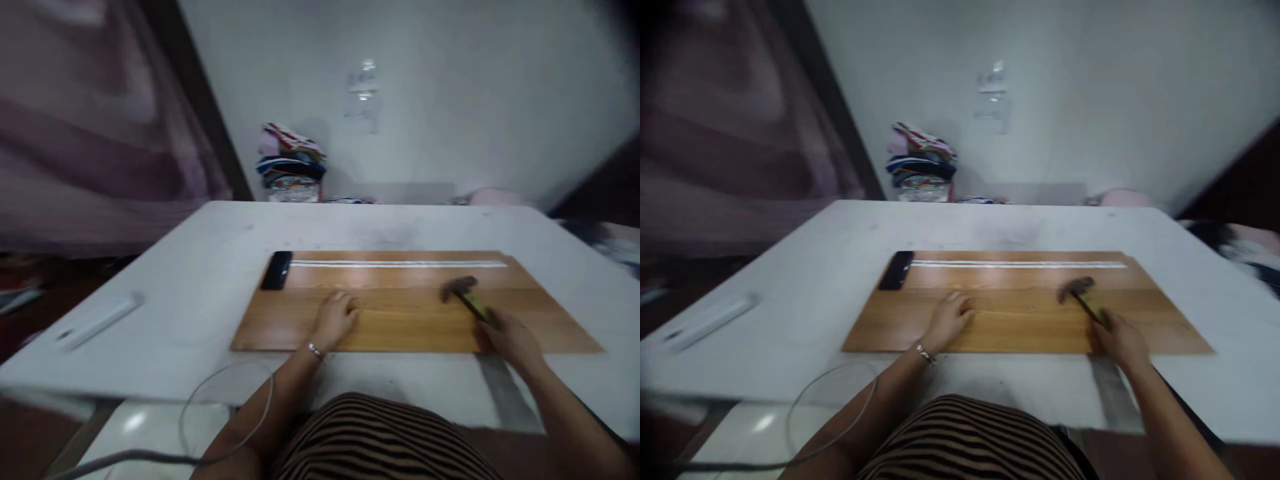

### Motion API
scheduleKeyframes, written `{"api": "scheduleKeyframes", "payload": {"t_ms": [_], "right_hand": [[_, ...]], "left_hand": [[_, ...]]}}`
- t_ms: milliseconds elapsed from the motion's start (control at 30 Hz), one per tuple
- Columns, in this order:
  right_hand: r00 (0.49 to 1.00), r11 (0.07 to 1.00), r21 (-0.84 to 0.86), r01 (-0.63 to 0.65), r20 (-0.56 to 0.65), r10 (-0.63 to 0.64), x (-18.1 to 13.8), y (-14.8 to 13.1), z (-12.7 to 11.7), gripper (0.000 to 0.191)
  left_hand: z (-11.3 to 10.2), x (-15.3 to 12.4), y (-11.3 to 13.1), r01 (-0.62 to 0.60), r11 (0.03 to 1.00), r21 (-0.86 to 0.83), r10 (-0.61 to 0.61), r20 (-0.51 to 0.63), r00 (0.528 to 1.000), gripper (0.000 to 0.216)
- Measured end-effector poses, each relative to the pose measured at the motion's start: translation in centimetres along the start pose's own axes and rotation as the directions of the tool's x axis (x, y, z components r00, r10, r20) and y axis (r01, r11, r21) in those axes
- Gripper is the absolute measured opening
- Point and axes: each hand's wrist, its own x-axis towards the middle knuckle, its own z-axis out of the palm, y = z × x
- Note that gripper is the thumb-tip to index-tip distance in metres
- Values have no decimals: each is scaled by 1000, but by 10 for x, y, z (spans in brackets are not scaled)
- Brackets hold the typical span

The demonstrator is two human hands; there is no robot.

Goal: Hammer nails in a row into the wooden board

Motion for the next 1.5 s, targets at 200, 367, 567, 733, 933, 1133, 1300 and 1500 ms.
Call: {"api": "scheduleKeyframes", "payload": {"t_ms": [200, 367, 567, 733, 933, 1133, 1300, 1500], "right_hand": [[985, 988, -49, -143, 92, 147, -1, 2, 15, 33], [977, 982, -59, -178, 107, 183, -4, -7, 15, 34], [971, 978, -88, -190, 130, 201, -2, -10, 15, 32], [967, 976, -108, -187, 152, 202, -2, -11, 12, 36], [957, 975, -127, -180, 206, 204, 2, -8, 5, 39], [957, 968, -160, -193, 187, 221, 1, -7, 11, 45], [961, 968, -168, -189, 170, 217, -2, -8, 13, 44], [971, 975, -165, -152, 160, 179, -4, -3, 16, 43]], "left_hand": [[7, 19, -15, -65, 995, 70, 63, 30, 998, 28], [8, 26, -16, -116, 983, 144, 110, 47, 993, 25], [16, 28, -16, -176, 974, 144, 167, 76, 983, 29], [19, 27, -14, -190, 971, 147, 183, 60, 981, 28], [21, 29, -10, -174, 943, 284, 143, 128, 981, 25], [19, 29, -1, -191, 910, 369, 133, 177, 975, 21], [3, 37, 2, -169, 972, 165, 165, 38, 986, 17], [8, 44, -17, 119, 940, -321, -149, -69, 986, 14]]}}
